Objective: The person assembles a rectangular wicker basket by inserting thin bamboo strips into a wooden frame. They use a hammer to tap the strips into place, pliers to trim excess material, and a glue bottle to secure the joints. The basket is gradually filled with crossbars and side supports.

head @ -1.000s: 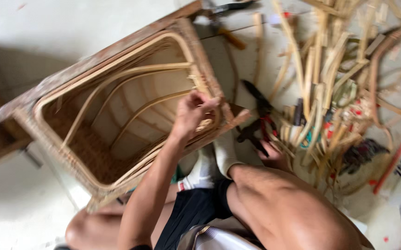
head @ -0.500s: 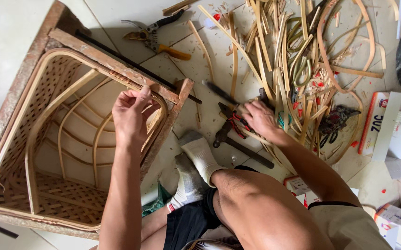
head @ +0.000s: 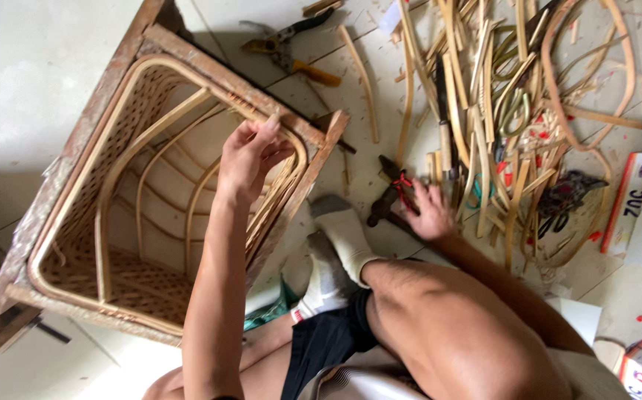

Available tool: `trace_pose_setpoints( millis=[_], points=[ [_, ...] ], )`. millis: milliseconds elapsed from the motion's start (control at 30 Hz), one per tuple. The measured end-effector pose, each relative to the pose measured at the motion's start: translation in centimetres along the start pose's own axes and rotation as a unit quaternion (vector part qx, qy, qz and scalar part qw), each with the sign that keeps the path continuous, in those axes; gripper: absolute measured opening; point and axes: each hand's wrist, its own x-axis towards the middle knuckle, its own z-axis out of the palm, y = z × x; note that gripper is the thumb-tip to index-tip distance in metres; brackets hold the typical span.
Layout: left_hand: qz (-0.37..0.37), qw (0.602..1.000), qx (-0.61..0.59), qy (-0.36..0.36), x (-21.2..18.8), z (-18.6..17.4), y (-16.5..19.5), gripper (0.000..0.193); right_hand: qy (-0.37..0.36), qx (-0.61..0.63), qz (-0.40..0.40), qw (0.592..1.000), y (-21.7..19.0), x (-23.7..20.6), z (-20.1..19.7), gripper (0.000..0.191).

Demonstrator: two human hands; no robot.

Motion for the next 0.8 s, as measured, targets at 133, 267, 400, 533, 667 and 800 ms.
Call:
trace_pose_setpoints(
  millis=[133, 267, 400, 533, 667, 800],
  points=[
    [-0.002, 0.999, 0.046, 0.022, 0.7, 0.7, 0.2, 0.025, -0.074, 0.006, -0.006, 0.997, 2.2, 2.4, -1.0, 0.077],
    [0.021, 1.0, 0.01, 0.013, 1.0, 1.5, -0.8, 0.025, -0.127, 0.034, 0.013, 0.991, 3.3, 4.7, -3.4, 0.069],
    [0.048, 0.999, -0.013, 0.008, 1.5, 1.7, -2.1, 0.024, -0.338, 0.148, 0.217, 0.904, 2.2, 7.5, -7.1, 0.034],
    [0.065, 0.998, -0.017, 0.007, 2.0, 1.3, -2.7, 0.024, -0.343, 0.319, 0.214, 0.857, -0.1, 10.0, -16.7, 0.046],
    [0.076, 0.997, -0.013, -0.013, 1.8, 0.9, -2.8, 0.023, -0.334, 0.24, 0.071, 0.909, -4.7, 12.6, -28.1, 0.044],
    [0.069, 0.998, 0.001, -0.016, 1.5, 1.0, -2.5, 0.021, -0.433, 0.624, 0.164, 0.63, -13.1, 8.4, -27.9, 0.033]
  ],
)
